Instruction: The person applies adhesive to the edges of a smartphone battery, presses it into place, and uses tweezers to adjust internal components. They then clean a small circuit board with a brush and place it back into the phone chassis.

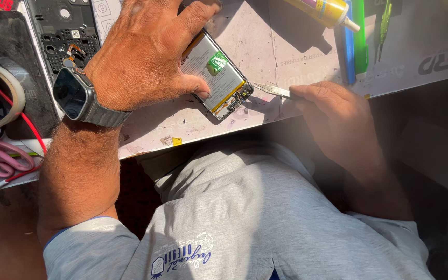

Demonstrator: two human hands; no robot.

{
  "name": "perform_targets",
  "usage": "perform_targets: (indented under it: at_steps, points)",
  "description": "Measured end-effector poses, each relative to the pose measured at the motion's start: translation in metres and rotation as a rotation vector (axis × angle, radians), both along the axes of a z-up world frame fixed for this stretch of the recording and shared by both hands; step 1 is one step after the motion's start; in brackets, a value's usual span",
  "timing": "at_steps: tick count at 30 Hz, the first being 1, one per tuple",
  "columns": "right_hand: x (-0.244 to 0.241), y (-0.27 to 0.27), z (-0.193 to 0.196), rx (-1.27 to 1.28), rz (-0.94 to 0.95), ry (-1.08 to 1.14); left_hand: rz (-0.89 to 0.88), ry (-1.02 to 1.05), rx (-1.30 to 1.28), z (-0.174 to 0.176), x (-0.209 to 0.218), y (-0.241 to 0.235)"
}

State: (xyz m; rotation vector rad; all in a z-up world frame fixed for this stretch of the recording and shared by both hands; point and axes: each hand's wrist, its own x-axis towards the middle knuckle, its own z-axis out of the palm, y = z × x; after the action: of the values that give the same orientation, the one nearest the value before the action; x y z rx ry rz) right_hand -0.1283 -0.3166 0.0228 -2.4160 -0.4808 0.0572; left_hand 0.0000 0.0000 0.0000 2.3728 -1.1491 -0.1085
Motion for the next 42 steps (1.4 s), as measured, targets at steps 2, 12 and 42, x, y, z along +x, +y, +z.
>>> perform_targets:
  at_steps: [2, 12, 42]
  points:
    - [0.001, 0.001, 0.001, 0.004, 0.005, 0.0, 0.002, -0.016, -0.001, 0.003, 0.001, -0.001]
    - [0.006, 0.007, 0.003, 0.0, 0.035, -0.035, -0.003, -0.014, -0.021, 0.002, -0.001, 0.0]
    - [0.017, 0.021, 0.007, 0.088, 0.045, -0.054, 0.016, 0.008, -0.004, 0.0, 0.001, -0.004]
